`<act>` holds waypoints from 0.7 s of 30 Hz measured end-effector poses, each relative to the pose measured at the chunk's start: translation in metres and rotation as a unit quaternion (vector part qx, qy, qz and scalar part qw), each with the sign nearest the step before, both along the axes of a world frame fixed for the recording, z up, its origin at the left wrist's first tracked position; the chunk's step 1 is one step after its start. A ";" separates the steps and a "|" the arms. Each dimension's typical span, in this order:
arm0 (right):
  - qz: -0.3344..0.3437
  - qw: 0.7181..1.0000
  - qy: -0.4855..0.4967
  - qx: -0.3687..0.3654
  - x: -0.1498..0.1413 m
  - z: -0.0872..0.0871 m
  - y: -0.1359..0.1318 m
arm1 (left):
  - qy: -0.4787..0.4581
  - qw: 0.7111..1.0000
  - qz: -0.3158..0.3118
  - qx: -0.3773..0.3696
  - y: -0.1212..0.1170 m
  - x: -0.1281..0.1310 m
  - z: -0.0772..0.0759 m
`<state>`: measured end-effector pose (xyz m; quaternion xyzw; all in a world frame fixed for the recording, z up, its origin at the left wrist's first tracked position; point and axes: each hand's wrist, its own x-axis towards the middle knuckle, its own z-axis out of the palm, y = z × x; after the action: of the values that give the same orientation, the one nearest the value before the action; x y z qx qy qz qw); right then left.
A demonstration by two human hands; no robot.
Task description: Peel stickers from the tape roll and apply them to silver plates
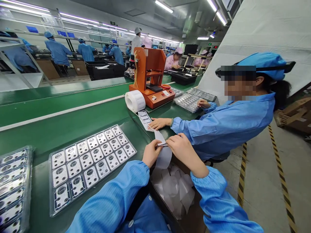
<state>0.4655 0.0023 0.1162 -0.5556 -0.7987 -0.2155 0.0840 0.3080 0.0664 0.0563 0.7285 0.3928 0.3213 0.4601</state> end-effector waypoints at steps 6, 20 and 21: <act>0.003 0.998 -0.055 0.038 -0.008 0.006 -0.009 | 0.027 1.000 -0.011 -0.004 0.000 -0.001 0.001; 0.010 0.992 -0.009 0.124 -0.036 0.044 -0.080 | 0.160 0.979 -0.090 0.088 -0.021 -0.015 0.015; 0.026 0.991 -0.002 0.131 -0.038 0.043 -0.081 | 0.170 0.976 -0.081 0.105 -0.027 -0.019 0.019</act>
<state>0.4279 -0.0785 0.1595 -0.5187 -0.7777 -0.3169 0.1602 0.2886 0.0391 0.0753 0.8460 0.3693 0.1938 0.3321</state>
